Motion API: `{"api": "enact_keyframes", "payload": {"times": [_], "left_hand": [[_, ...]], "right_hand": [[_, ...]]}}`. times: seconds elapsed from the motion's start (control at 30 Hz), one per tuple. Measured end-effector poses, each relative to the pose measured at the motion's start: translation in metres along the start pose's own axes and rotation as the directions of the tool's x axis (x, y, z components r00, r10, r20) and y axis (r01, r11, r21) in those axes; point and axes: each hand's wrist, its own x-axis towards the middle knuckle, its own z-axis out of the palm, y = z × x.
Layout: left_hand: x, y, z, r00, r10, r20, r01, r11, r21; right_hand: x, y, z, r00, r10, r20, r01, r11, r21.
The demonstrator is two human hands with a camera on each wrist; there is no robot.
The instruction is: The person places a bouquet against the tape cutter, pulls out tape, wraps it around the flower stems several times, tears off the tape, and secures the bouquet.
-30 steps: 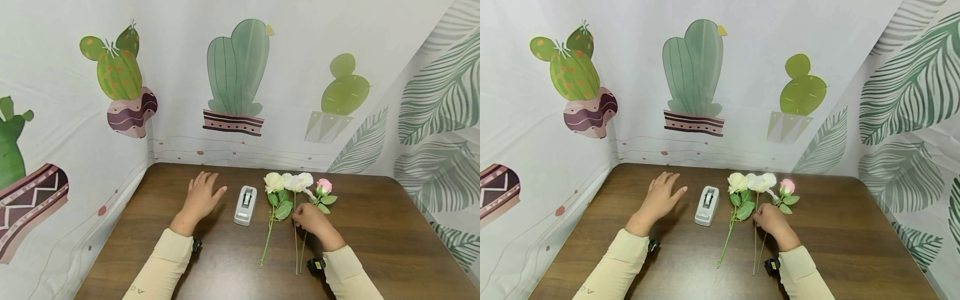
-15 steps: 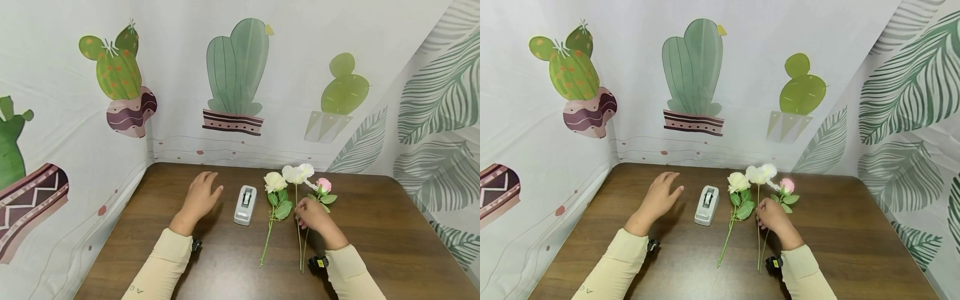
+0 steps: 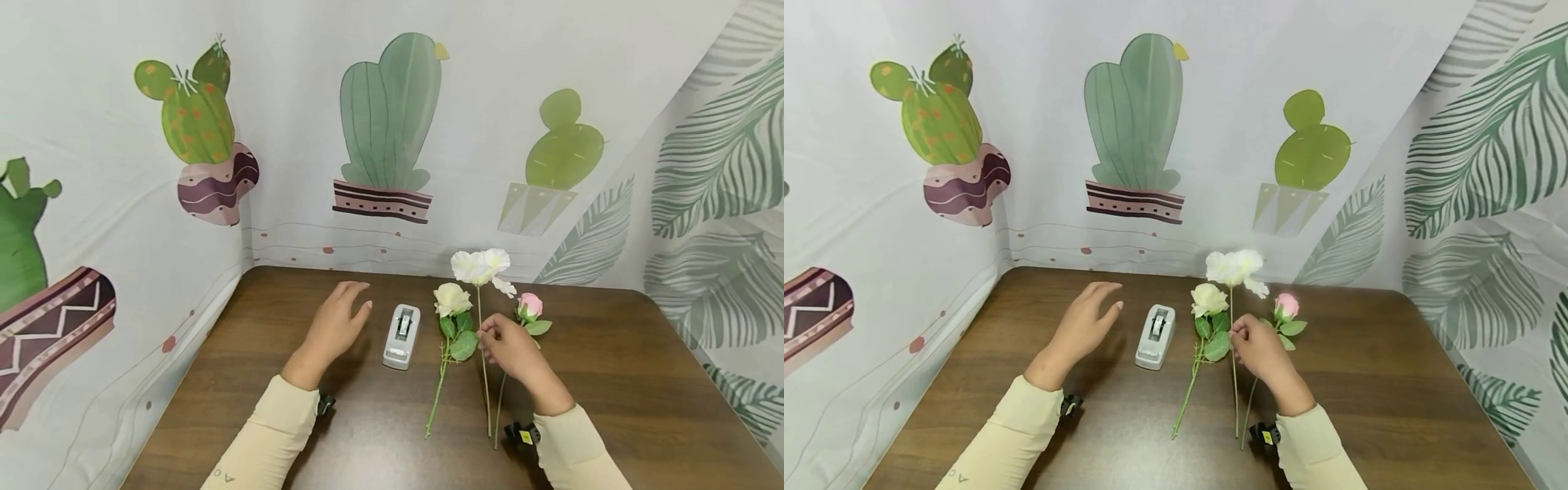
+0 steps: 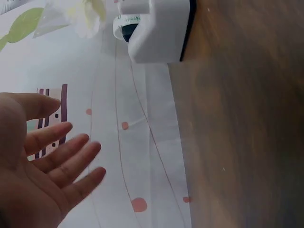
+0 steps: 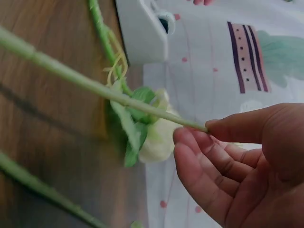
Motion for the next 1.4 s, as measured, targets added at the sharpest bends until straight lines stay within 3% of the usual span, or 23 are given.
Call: {"api": "enact_keyframes", "payload": {"times": [0.33,0.53,0.67,0.8,0.9,1.1,1.4], "left_hand": [[-0.006,0.023,-0.002,0.991,0.134,0.007,-0.132,0.984,-0.120],[-0.013,0.041,0.008,0.977,0.204,0.066,-0.188,0.962,-0.200],[-0.016,0.052,0.014,0.969,0.224,0.107,-0.189,0.945,-0.266],[-0.019,0.057,0.017,0.971,0.184,0.151,-0.116,0.920,-0.375],[-0.019,0.058,0.018,0.970,0.137,0.203,-0.020,0.869,-0.494],[-0.020,0.060,0.022,0.953,0.106,0.286,0.133,0.698,-0.703],[-0.020,0.066,0.021,0.956,0.123,0.265,0.153,0.562,-0.813]], "right_hand": [[-0.015,-0.026,0.009,0.983,-0.180,0.036,0.177,0.982,0.071],[-0.025,-0.039,0.019,0.969,-0.238,0.070,0.229,0.966,0.119],[-0.031,-0.047,0.025,0.953,-0.292,0.081,0.281,0.951,0.128],[-0.035,-0.052,0.029,0.935,-0.339,0.105,0.325,0.937,0.129],[-0.036,-0.054,0.031,0.927,-0.355,0.123,0.339,0.931,0.134],[-0.040,-0.056,0.037,0.913,-0.384,0.140,0.366,0.921,0.135],[-0.042,-0.058,0.042,0.893,-0.423,0.152,0.407,0.904,0.129]]}}
